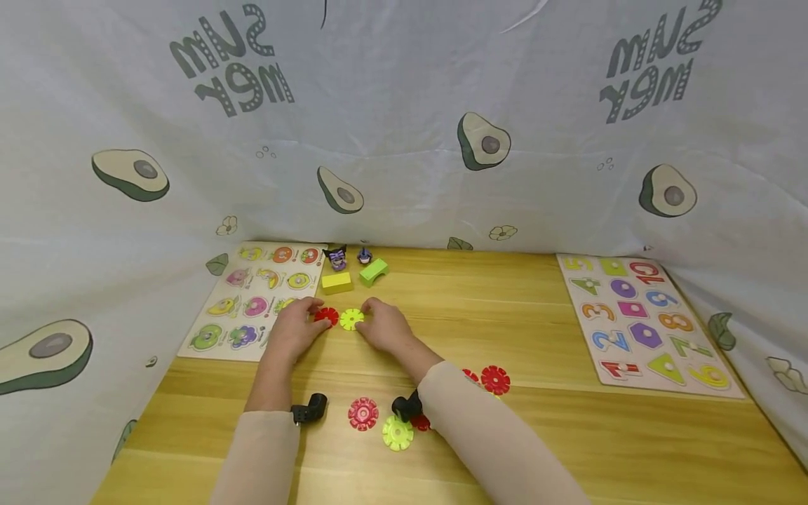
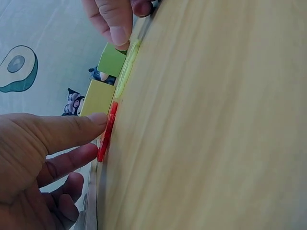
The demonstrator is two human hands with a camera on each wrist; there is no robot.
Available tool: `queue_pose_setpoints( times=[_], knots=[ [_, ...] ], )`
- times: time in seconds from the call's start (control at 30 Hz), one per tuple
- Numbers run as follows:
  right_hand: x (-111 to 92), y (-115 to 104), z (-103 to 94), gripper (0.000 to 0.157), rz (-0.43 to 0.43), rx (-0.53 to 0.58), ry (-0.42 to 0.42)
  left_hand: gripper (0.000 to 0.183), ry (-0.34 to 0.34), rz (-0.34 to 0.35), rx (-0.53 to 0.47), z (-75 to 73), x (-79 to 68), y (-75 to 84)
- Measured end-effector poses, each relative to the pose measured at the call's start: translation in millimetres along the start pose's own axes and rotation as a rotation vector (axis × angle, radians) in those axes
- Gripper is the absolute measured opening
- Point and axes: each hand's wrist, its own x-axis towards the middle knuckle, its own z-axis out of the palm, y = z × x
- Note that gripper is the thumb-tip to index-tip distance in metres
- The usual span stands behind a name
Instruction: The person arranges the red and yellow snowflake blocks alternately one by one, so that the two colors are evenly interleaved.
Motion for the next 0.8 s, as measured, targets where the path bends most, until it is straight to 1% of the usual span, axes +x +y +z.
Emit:
queue_pose_setpoints(
  times=[0.1,0.2,0.33,0.47,0.67,0.8],
  knots=[
    [-2,1,-1.7,0.025,-0.012,0.019,-0.004,0.043,0.003,0.001,0.007,0.3,0.3,1.0],
    [-3,1,-0.6,0.024,-0.004,0.003,-0.004,0.043,0.004,-0.001,0.01,1.8,0.5,1.1],
    [-2,0,2.9,0.033,0.008,-0.04,0.013,0.042,0.006,0.0,0.005,5.0,0.4,1.8],
    [-1,-1,4.7,0.042,-0.001,-0.084,0.026,0.04,0.031,0.002,0.004,7.7,1.2,2.8],
    [3,-1,6.3,0.044,0.018,-0.111,0.03,0.037,0.087,0.022,0.018,12.1,1.3,1.8],
    [4,1,3.2,0.046,0.008,-0.084,0.019,0.037,0.103,0.032,0.023,12.6,2.6,3.2]
  ],
)
